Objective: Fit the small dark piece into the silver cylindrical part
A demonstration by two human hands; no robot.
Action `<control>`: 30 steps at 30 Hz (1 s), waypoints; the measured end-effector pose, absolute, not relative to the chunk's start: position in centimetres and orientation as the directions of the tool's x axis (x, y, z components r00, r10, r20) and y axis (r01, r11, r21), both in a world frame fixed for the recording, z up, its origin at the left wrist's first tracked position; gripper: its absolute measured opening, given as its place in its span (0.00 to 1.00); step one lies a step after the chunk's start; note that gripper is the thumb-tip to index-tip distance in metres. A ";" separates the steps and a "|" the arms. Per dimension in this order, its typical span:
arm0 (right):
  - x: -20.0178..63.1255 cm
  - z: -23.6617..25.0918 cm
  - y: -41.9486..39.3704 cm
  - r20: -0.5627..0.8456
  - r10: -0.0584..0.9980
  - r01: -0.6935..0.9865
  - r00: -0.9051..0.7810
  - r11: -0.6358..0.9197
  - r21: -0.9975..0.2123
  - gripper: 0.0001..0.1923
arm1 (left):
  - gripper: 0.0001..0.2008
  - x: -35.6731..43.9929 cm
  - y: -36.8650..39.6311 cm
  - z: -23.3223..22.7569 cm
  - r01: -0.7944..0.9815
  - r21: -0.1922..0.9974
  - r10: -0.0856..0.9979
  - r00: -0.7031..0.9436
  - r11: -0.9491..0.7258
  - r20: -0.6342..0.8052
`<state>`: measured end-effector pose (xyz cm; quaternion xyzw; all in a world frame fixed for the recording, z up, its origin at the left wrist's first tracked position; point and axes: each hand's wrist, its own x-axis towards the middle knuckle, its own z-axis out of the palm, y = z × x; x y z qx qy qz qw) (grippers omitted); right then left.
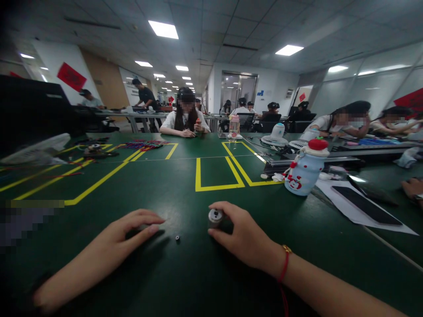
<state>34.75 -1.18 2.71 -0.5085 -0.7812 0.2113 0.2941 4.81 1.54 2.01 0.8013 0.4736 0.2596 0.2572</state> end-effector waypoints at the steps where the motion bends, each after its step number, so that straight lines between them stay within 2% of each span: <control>1: 35.8 2.9 -1.3 0.248 0.933 0.707 -0.260 0.359 -0.610 0.24 | 0.14 3.8 1.6 2.1 0.647 0.663 0.914 0.375 -0.376 0.153; 6: 41.8 2.9 -1.9 0.237 0.972 0.843 0.003 0.124 -0.523 0.25 | 0.20 -1.4 1.8 1.4 0.726 0.677 0.979 0.202 -0.124 -0.037; 10: 44.4 2.3 -2.0 0.158 0.987 0.885 0.028 0.049 -0.464 0.28 | 0.21 -2.3 2.0 0.6 0.718 0.692 0.980 0.181 -0.076 -0.080; 12: 44.2 2.1 -2.1 0.294 0.956 0.933 0.023 0.085 -0.349 0.32 | 0.20 -1.7 1.9 0.6 0.707 0.703 0.981 0.181 -0.079 -0.071; 15: 41.7 2.5 -2.3 0.592 0.800 0.979 -0.096 0.182 -0.087 0.33 | 0.19 -0.5 1.6 0.9 0.697 0.711 0.983 0.177 -0.087 -0.053; 17: 38.8 3.0 -2.5 0.599 0.757 0.947 -0.263 0.321 0.010 0.26 | 0.19 -0.2 1.4 1.1 0.697 0.713 0.984 0.166 -0.075 -0.059; 18: 37.2 3.1 -2.5 0.549 0.761 0.913 -0.347 0.407 0.013 0.23 | 0.19 -0.1 1.3 1.2 0.697 0.714 0.984 0.165 -0.066 -0.070; 20: 34.0 3.1 -2.5 0.419 0.775 0.838 -0.473 0.543 -0.057 0.19 | 0.19 -0.1 1.2 1.3 0.696 0.716 0.982 0.169 -0.061 -0.080; 23: 30.0 2.4 -2.0 0.293 0.778 0.764 -0.555 0.616 -0.189 0.17 | 0.19 -0.1 1.0 1.4 0.695 0.713 0.981 0.186 -0.089 -0.060; 26: 28.1 1.5 -1.4 0.244 0.764 0.729 -0.598 0.644 -0.232 0.11 | 0.18 0.0 0.9 1.4 0.699 0.706 0.978 0.204 -0.113 -0.045; 30: 29.2 2.7 -1.2 0.258 0.770 0.744 -0.583 0.634 -0.212 0.10 | 0.18 -0.2 1.0 1.3 0.694 0.708 0.971 0.233 -0.130 -0.050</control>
